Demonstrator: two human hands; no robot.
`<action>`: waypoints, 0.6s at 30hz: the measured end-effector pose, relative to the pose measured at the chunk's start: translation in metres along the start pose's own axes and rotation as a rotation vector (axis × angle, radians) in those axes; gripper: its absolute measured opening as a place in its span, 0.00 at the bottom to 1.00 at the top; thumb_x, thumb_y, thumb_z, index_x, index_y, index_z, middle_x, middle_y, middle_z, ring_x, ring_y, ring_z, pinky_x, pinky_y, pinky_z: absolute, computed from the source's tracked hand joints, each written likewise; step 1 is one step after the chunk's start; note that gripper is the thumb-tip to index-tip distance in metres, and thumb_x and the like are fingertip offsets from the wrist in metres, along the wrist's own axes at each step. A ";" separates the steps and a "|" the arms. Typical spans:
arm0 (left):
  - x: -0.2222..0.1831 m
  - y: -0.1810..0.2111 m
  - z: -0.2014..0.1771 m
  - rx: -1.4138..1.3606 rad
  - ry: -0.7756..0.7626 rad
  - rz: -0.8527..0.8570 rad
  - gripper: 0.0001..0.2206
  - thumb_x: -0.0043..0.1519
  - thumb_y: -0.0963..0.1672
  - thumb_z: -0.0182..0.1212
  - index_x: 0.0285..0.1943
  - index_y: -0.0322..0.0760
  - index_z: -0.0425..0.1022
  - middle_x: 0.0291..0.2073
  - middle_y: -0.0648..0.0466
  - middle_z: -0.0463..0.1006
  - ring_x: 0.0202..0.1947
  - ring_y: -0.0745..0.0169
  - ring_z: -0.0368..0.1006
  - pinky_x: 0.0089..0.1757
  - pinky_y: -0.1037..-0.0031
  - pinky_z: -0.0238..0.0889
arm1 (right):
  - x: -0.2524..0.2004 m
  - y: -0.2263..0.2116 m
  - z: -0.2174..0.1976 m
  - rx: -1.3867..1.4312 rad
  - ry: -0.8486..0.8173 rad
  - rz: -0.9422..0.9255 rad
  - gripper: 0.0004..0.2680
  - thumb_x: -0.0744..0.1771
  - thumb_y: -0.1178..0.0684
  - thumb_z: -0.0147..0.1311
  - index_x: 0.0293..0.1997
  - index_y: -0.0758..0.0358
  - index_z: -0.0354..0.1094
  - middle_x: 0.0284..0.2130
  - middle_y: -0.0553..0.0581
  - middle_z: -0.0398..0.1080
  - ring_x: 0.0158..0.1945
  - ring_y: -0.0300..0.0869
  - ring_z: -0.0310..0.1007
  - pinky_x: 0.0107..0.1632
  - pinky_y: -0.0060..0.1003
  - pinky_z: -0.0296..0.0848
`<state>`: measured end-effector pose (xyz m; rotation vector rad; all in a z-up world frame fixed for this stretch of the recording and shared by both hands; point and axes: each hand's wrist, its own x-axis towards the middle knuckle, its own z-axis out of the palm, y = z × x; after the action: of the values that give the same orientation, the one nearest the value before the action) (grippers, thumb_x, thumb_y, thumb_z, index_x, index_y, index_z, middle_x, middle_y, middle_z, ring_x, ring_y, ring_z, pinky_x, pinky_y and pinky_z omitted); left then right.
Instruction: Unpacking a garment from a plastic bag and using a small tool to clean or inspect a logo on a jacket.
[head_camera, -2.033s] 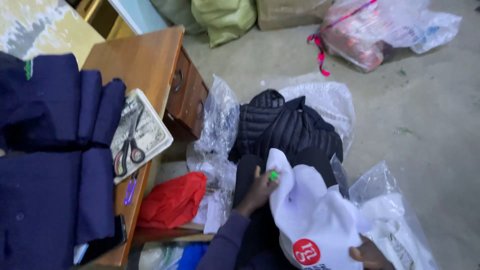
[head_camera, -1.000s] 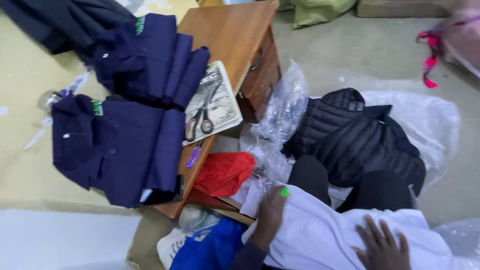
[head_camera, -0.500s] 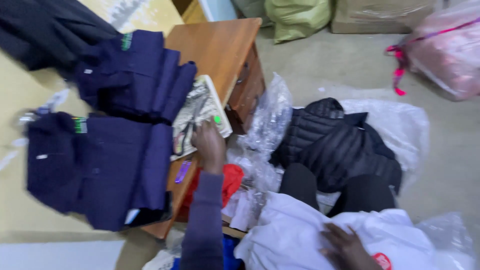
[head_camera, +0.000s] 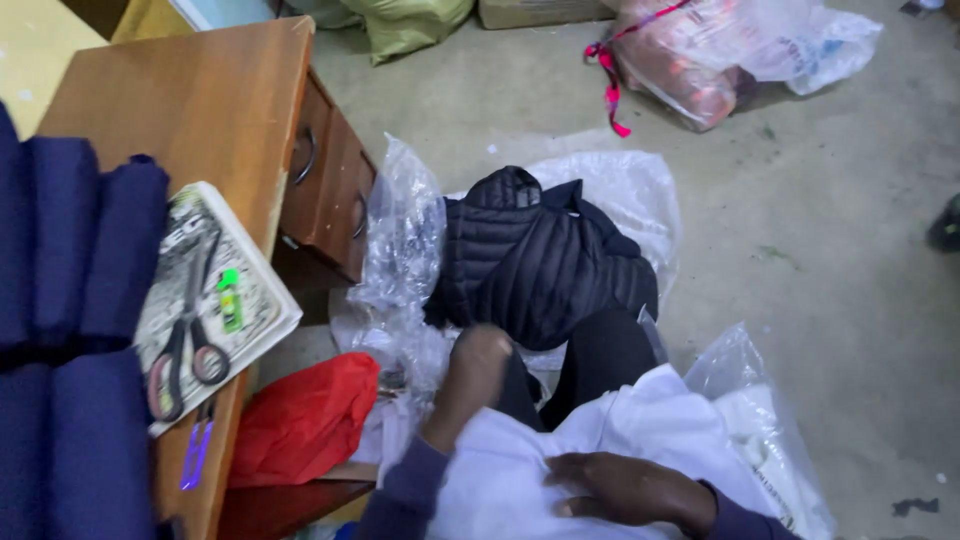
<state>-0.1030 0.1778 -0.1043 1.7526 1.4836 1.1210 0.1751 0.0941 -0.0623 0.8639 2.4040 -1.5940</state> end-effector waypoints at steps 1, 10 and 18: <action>-0.011 -0.007 0.026 0.158 -0.153 0.136 0.07 0.64 0.40 0.51 0.43 0.33 0.75 0.41 0.45 0.79 0.39 0.47 0.74 0.44 0.61 0.67 | 0.003 0.009 -0.010 -0.016 -0.046 -0.067 0.20 0.72 0.38 0.49 0.68 0.58 0.65 0.72 0.56 0.60 0.70 0.52 0.63 0.68 0.48 0.61; -0.045 -0.062 0.099 0.453 -0.920 0.064 0.08 0.65 0.41 0.57 0.39 0.32 0.81 0.40 0.44 0.80 0.36 0.39 0.75 0.43 0.53 0.64 | 0.108 0.263 -0.146 0.608 0.437 -0.157 0.09 0.72 0.54 0.50 0.51 0.64 0.78 0.41 0.56 0.80 0.42 0.42 0.79 0.50 0.37 0.78; -0.091 -0.157 0.137 0.416 -0.904 0.267 0.08 0.66 0.42 0.60 0.39 0.30 0.81 0.43 0.45 0.81 0.41 0.42 0.74 0.41 0.56 0.67 | 0.197 0.584 0.028 0.109 0.963 0.571 0.17 0.57 0.50 0.68 0.43 0.71 0.75 0.36 0.71 0.78 0.40 0.62 0.78 0.48 0.55 0.75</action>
<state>-0.0627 0.1347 -0.3240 2.3310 0.9479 0.0211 0.3132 0.3079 -0.6239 2.5028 2.1340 -1.2108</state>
